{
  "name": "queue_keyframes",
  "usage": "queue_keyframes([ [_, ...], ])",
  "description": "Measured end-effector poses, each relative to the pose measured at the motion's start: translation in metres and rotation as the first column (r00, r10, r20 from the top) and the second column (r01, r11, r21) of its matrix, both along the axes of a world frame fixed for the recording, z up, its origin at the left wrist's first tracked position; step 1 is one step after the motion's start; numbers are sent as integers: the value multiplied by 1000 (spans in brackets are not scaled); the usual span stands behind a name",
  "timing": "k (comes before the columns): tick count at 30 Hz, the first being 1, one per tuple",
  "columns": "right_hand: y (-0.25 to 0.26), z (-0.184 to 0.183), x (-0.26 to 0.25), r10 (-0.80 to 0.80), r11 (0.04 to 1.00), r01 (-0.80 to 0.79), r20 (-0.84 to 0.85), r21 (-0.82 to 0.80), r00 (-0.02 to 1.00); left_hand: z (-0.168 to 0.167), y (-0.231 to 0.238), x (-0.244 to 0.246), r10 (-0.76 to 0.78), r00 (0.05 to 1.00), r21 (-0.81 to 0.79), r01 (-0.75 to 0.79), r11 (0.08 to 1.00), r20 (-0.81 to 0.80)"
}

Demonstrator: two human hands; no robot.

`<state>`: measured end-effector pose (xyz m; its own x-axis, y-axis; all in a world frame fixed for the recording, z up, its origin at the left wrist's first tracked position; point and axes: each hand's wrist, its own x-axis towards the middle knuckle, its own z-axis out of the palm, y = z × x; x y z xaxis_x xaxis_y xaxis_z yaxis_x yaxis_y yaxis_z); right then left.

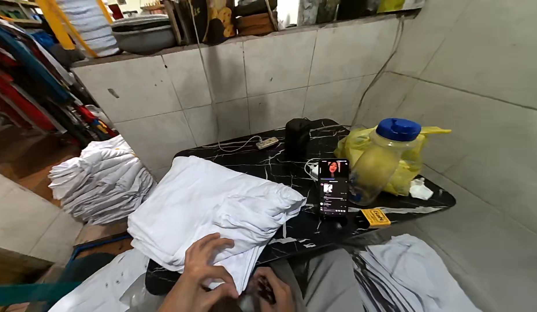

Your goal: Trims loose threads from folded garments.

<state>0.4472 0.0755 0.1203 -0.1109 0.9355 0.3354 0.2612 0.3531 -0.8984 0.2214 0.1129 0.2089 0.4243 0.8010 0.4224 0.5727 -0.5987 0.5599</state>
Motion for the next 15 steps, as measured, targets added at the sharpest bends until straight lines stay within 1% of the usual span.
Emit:
queue_keyframes([
  [1, 0, -2, 3, -48, 999, 48, -59, -5, 997, 5, 2, -3, 6, 1000, 1, -6, 1000, 23],
  [2, 1, -2, 4, -91, 996, 91, -89, -6, 992, 7, 7, -6, 82, 996, 32, -83, 996, 30],
  [4, 2, 3, 5, -106, 994, 107, -69, 10, 992, 5, 25, -7, 298, 954, 67, -296, 953, -22],
  [5, 2, 6, 5, -78, 997, 78, -23, 22, 997, 1, 37, -6, 372, 926, 30, -371, 928, -61],
  [6, 1, 10, 2, -42, 999, 42, 38, 16, 998, -4, 49, -4, 422, 901, -44, -427, 903, -98],
  [7, 0, 15, 0, -6, 1000, 8, 107, -18, 994, -6, 61, 0, 453, 879, -111, -470, 876, -150],
  [8, -2, 20, -3, 31, 998, -20, 172, -66, 985, -6, 70, 6, 456, 864, -163, -491, 856, -213],
  [9, -3, 24, -5, 73, 992, -48, 216, -119, 974, -2, 77, 10, 427, 858, -210, -491, 845, -285],
  [10, -2, 26, -7, 108, 985, -70, 239, -160, 965, 4, 83, 14, 385, 853, -262, -485, 834, -354],
  [11, -2, 27, -8, 133, 979, -89, 242, -186, 961, 10, 87, 17, 334, 860, -314, -463, 829, -386],
  [13, 0, 23, -11, 139, 979, -99, 228, -179, 964, 22, 93, 20, 271, 870, -330, -419, 846, -411],
  [15, 4, 21, -11, 148, 977, -107, 230, -184, 962, 37, 98, 14, 259, 892, -273, -371, 888, -371],
])
